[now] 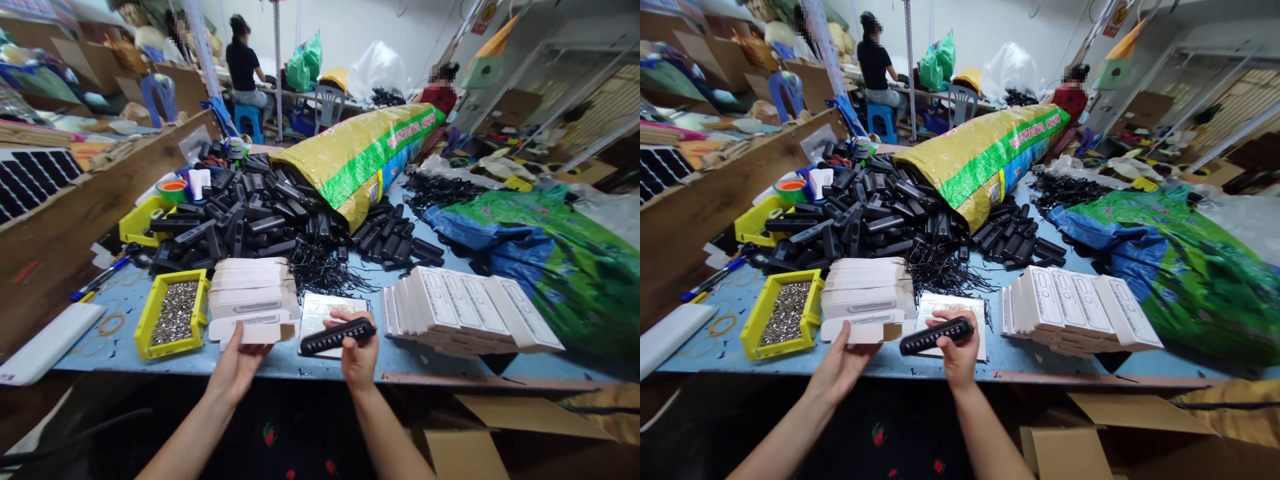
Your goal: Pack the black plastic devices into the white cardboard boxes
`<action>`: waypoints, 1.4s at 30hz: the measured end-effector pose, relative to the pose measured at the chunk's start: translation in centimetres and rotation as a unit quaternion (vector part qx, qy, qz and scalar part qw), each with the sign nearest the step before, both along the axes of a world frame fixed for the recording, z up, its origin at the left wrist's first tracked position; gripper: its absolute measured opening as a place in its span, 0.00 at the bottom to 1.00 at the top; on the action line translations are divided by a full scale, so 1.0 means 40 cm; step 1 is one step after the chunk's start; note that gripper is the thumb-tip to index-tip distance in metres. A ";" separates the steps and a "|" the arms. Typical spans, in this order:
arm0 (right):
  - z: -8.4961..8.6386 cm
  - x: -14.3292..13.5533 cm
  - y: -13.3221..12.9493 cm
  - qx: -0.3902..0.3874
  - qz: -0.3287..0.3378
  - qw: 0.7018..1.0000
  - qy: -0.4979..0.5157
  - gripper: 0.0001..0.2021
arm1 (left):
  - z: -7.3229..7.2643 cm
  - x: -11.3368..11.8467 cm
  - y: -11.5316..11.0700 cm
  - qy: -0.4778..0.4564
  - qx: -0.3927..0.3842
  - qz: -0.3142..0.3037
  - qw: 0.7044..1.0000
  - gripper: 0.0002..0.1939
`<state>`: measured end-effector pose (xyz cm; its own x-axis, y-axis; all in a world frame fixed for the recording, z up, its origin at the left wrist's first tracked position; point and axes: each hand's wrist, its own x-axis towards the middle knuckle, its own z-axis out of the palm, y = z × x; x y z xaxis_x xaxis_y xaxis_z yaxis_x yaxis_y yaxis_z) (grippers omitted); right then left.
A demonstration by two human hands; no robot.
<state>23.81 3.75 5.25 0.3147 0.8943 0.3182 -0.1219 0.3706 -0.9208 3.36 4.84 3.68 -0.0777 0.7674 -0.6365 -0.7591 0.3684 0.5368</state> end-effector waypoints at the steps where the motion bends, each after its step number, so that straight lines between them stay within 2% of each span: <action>1: 0.002 -0.041 -0.004 0.018 -0.022 0.998 0.048 0.23 | -0.002 0.021 -0.013 -0.013 -0.007 -0.024 1.000 0.16; 3: 0.001 -0.103 -0.003 0.037 -0.035 0.997 0.065 0.25 | -0.012 0.045 -0.040 -0.029 0.005 -0.119 0.993 0.19; 4: -0.001 -0.122 0.000 0.041 -0.034 0.997 0.055 0.26 | -0.020 0.045 -0.051 0.000 0.024 -0.161 0.987 0.22; 5: -0.002 -0.134 0.005 0.045 -0.033 0.997 0.045 0.27 | -0.029 0.037 -0.059 0.069 0.053 -0.185 0.979 0.27; 6: -0.001 -0.139 0.011 0.049 -0.033 0.997 0.040 0.28 | -0.039 0.023 -0.063 0.176 0.093 -0.187 0.962 0.33; 7: 0.001 -0.142 0.021 0.050 -0.023 0.998 0.030 0.28 | -0.049 0.004 -0.063 0.304 0.138 -0.172 0.927 0.40; 9: 0.008 -0.142 0.058 0.053 0.063 0.996 -0.029 0.23 | -0.066 -0.038 -0.054 0.523 0.211 -0.154 0.812 0.46; 10: 0.012 -0.143 0.088 0.052 0.130 0.988 -0.069 0.21 | -0.073 -0.056 -0.046 0.581 0.231 -0.174 0.761 0.44; 11: 0.015 -0.146 0.126 0.047 0.187 0.976 -0.105 0.22 | -0.078 -0.070 -0.037 0.606 0.240 -0.207 0.730 0.39; 12: 0.016 -0.150 0.171 0.041 0.221 0.964 -0.140 0.24 | -0.083 -0.081 -0.028 0.605 0.243 -0.234 0.721 0.33; 13: 0.015 -0.155 0.220 0.033 0.219 0.960 -0.173 0.25 | -0.088 -0.088 -0.019 0.589 0.243 -0.250 0.729 0.28; 14: 0.011 -0.160 0.270 0.021 0.178 0.960 -0.216 0.23 | -0.093 -0.092 -0.011 0.565 0.243 -0.254 0.747 0.26; 16: 0.001 -0.168 0.361 -0.001 0.093 0.938 -0.334 0.13 | -0.106 -0.096 0.001 0.523 0.241 -0.241 0.782 0.27; 17: -0.006 -0.170 0.396 -0.007 0.071 0.920 -0.386 0.09 | -0.112 -0.095 0.004 0.511 0.238 -0.234 0.792 0.30; 18: -0.012 -0.170 0.422 -0.009 0.067 0.904 -0.422 0.06 | -0.118 -0.093 0.008 0.510 0.237 -0.227 0.795 0.32; 20: -0.028 -0.164 0.441 -0.006 0.084 0.894 -0.439 0.05 | -0.126 -0.080 0.013 0.523 0.237 -0.211 0.791 0.38; 23: -0.062 -0.139 0.410 0.003 0.084 0.904 -0.418 0.04 | -0.124 -0.043 0.024 0.529 0.249 -0.211 0.783 0.41; 25: -0.095 -0.115 0.374 -0.009 0.053 0.917 -0.395 0.06 | -0.117 -0.014 0.032 0.536 0.267 -0.217 0.771 0.40; 28: -0.139 -0.076 0.319 -0.098 0.021 0.967 -0.233 0.11 | -0.106 0.014 0.041 0.563 0.297 -0.244 0.732 0.36; 30: -0.140 -0.058 0.279 -0.153 0.034 0.981 -0.119 0.14 | -0.101 0.020 0.044 0.580 0.308 -0.277 0.702 0.36; 32: -0.112 -0.048 0.229 -0.145 0.034 0.986 -0.070 0.14 | -0.097 0.019 0.045 0.597 0.320 -0.305 0.669 0.38; 34: -0.066 -0.048 0.170 -0.091 0.019 0.991 -0.092 0.13 | -0.094 0.018 0.044 0.611 0.335 -0.323 0.641 0.40; 35: -0.044 -0.049 0.143 -0.059 0.025 0.989 -0.135 0.12 | -0.094 0.018 0.043 0.614 0.343 -0.327 0.631 0.42; 37: -0.014 -0.053 0.101 -0.004 0.067 0.961 -0.269 0.07 | -0.095 0.020 0.040 0.614 0.358 -0.321 0.626 0.43; 39: -0.013 -0.055 0.082 0.022 0.103 0.928 -0.358 0.03 | -0.100 0.021 0.038 0.610 0.377 -0.310 0.624 0.39; 40: -0.023 -0.057 0.080 0.017 0.101 0.929 -0.357 0.04 | -0.103 0.021 0.038 0.608 0.387 -0.306 0.622 0.36; 42: -0.057 -0.062 0.084 -0.031 0.079 0.960 -0.267 0.08 | -0.108 0.021 0.038 0.605 0.399 -0.313 0.614 0.28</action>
<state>21.34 7.10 2.97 -0.0192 0.9400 0.3405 0.3244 0.3280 -0.8872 4.22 6.35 -0.63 0.3457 0.9181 0.1940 0.5300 -0.3617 0.7670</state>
